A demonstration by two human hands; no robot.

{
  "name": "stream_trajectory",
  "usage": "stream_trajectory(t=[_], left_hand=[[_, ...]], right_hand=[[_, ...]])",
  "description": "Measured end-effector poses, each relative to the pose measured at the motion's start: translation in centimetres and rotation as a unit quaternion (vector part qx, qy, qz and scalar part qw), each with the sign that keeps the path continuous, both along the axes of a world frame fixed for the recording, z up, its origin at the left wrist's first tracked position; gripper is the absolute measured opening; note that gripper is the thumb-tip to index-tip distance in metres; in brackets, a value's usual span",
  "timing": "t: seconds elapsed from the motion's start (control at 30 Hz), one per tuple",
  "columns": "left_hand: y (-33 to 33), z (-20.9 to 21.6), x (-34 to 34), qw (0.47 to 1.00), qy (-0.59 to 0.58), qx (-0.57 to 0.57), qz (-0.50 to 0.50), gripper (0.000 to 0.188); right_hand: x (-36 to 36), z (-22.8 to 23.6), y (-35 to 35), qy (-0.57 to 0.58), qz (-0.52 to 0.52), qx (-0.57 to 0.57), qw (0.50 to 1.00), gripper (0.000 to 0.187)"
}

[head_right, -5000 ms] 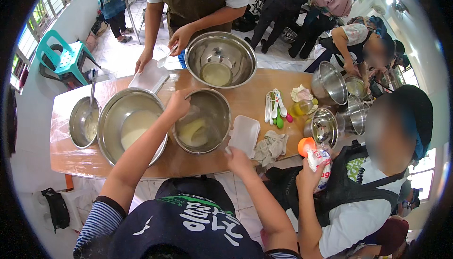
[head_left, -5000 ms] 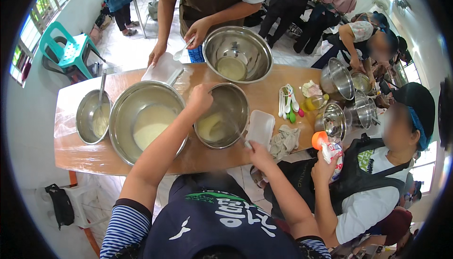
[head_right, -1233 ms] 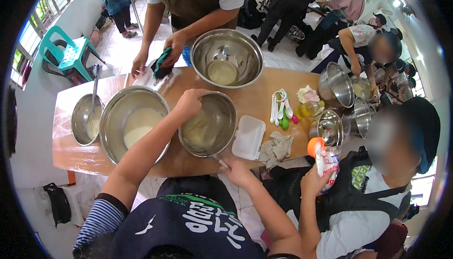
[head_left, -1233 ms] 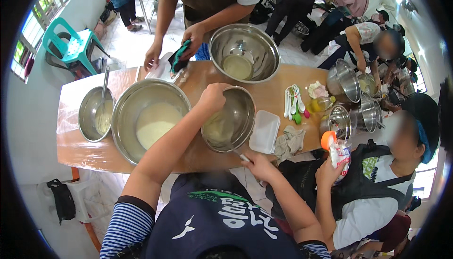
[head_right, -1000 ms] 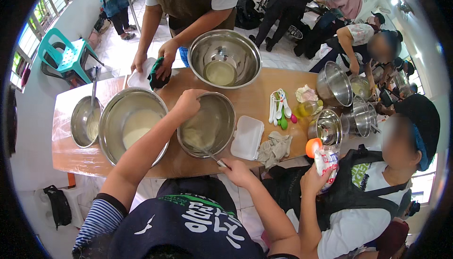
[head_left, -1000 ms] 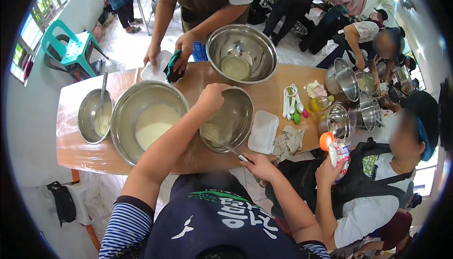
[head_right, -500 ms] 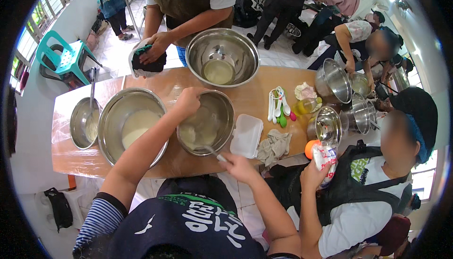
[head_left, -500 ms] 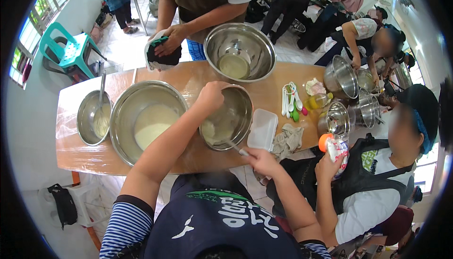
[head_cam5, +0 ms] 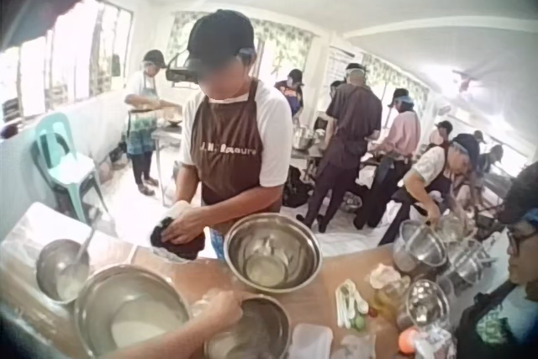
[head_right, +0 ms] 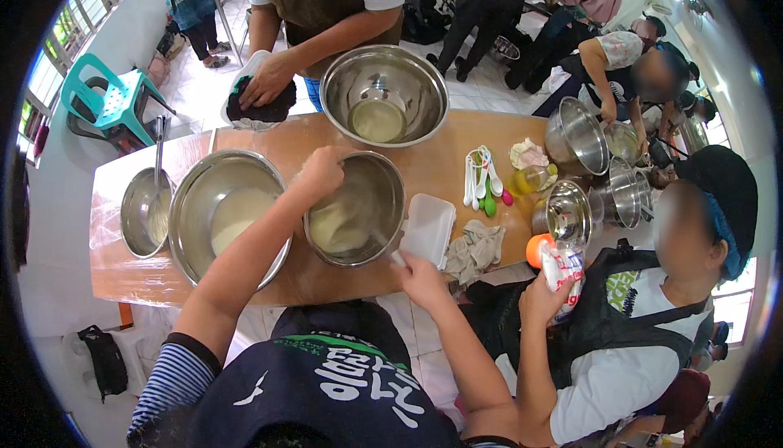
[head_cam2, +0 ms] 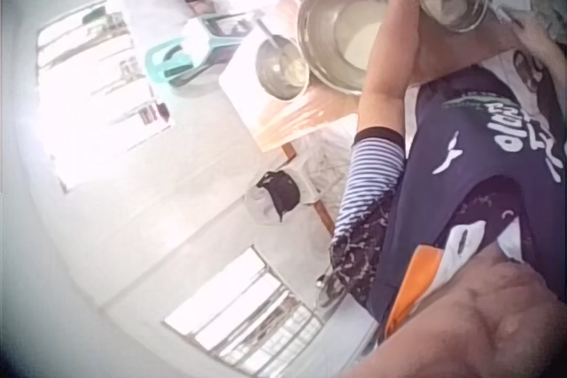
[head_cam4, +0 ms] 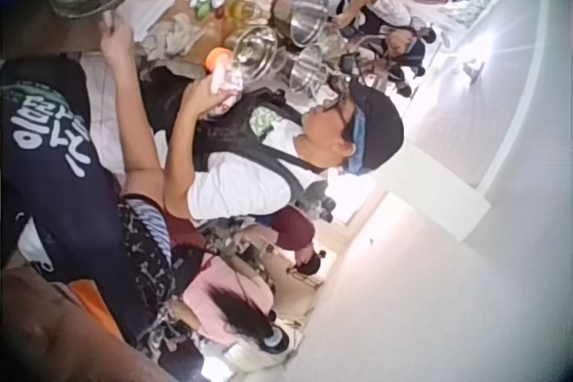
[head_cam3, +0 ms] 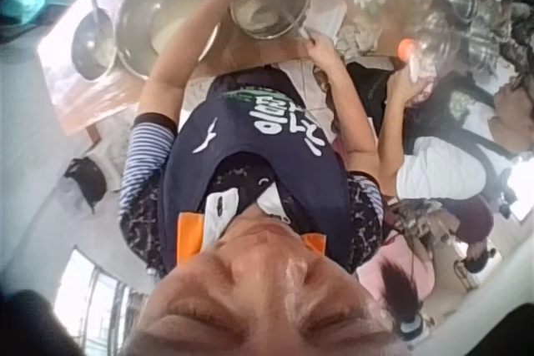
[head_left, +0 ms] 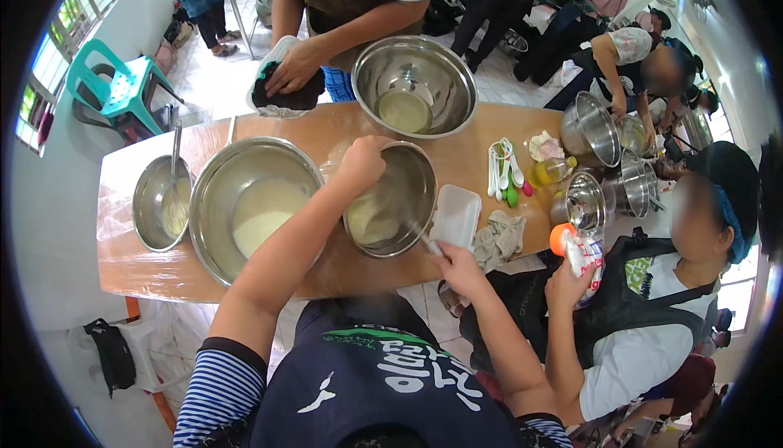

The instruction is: The person whisking ingredients in a metal bowl while receiving assistance from another person who provides measured ingredients; the person uses a whisk to mix and a spoon to add white powder into the bowl.

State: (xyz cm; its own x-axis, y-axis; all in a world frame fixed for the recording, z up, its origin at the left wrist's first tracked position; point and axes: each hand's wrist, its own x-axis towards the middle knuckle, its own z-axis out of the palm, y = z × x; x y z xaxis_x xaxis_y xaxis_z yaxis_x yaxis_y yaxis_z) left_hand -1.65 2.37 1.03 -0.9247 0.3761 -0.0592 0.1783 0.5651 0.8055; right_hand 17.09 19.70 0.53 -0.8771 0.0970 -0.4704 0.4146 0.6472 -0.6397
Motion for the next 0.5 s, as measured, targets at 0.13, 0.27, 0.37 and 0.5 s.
stream_trajectory(t=[0.13,0.27,0.37,0.5], left_hand=[[-0.1,-0.9,-0.3,0.999,0.032,-0.007,-0.020,0.042],[0.1,-0.2,-0.1,1.000,0.011,0.004,-0.004,0.042],[0.2,0.1,0.1,0.999,0.033,-0.019,-0.011,0.042],[0.0,-0.6,-0.4,1.000,0.015,-0.010,-0.012,0.042]], right_hand=[[1.5,-1.7,-0.9,0.107,0.115,-0.025,0.987,0.018],[0.0,1.2,-0.4,0.010,0.028,0.002,1.000,0.027],[1.3,0.1,-0.9,0.050,0.141,-0.059,0.987,0.028],[-0.3,-0.2,-1.1,0.121,0.010,0.067,0.990,0.032]])
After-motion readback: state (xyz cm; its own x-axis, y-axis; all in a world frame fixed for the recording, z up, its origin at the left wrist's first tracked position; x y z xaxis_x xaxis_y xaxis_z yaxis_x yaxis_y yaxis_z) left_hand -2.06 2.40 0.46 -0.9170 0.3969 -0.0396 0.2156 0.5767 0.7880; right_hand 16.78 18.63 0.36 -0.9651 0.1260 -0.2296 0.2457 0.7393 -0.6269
